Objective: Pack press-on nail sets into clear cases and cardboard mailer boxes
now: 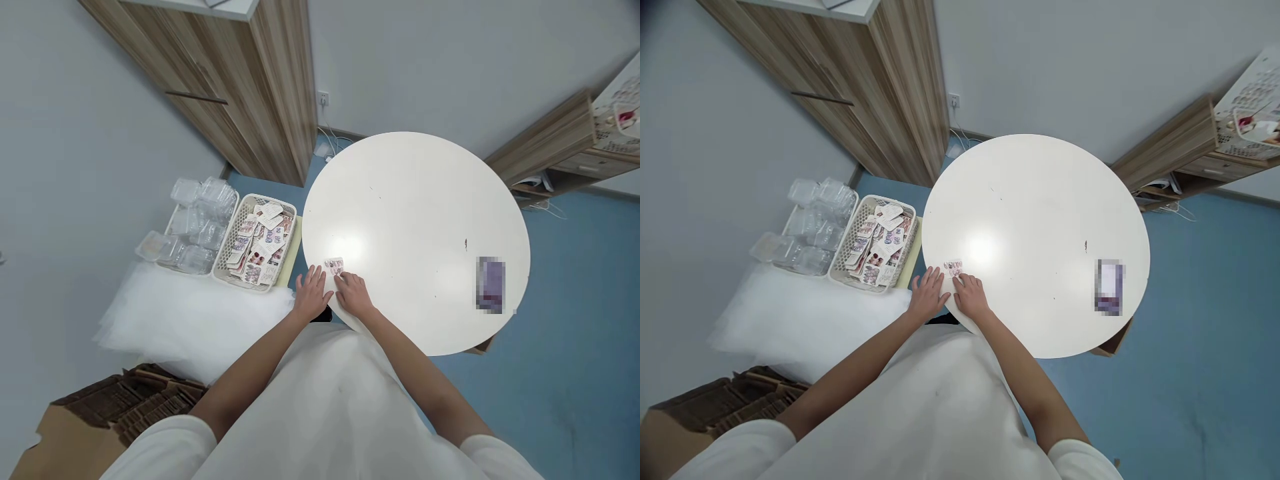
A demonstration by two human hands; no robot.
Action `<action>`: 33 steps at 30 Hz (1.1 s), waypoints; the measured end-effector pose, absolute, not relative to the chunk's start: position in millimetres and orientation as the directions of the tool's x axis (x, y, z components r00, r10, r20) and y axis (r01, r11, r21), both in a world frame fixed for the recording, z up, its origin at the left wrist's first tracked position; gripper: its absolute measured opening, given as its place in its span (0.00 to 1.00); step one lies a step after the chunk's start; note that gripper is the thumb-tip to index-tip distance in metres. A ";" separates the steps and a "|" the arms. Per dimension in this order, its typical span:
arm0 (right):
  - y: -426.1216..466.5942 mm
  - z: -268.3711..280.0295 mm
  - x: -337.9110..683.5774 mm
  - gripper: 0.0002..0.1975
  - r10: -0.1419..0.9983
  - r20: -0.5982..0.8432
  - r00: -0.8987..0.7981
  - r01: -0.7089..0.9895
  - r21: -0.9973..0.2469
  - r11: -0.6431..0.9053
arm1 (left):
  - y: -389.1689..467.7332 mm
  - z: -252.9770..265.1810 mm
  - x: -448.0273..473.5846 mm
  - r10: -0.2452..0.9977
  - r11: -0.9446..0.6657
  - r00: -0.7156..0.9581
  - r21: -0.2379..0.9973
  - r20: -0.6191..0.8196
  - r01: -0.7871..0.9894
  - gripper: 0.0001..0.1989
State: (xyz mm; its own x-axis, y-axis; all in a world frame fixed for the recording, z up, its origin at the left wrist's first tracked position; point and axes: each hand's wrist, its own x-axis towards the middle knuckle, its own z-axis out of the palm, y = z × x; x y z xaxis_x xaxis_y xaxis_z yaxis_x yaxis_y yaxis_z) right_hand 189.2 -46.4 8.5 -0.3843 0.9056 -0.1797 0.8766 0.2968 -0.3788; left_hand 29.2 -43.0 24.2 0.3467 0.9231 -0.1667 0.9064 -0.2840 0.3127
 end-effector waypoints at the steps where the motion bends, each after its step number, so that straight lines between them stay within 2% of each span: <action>1: -45.9 7.9 185.6 0.21 0.909 -0.180 -0.376 0.880 -0.378 0.288 | -43.8 23.9 27.8 0.918 -0.290 0.355 0.315 -0.174 0.904 0.26; 10: -45.5 10.4 183.7 0.20 0.950 -0.143 -0.279 0.898 -0.389 0.205 | -40.7 18.8 21.7 0.895 -0.342 0.418 0.368 -0.152 0.865 0.24; 19: -36.6 7.5 176.2 0.19 0.944 -0.142 -0.298 0.900 -0.371 0.228 | -29.4 20.0 16.7 0.896 -0.329 0.406 0.344 -0.180 0.879 0.27; 25: -22.9 9.3 162.7 0.20 0.950 -0.147 -0.275 0.917 -0.337 0.214 | -13.0 19.1 9.5 0.904 -0.316 0.399 0.389 -0.152 0.866 0.28; 33: -7.0 7.6 153.9 0.20 0.959 -0.148 -0.242 0.936 -0.295 0.191 | 3.5 17.8 5.3 0.901 -0.349 0.396 0.248 -0.177 0.904 0.28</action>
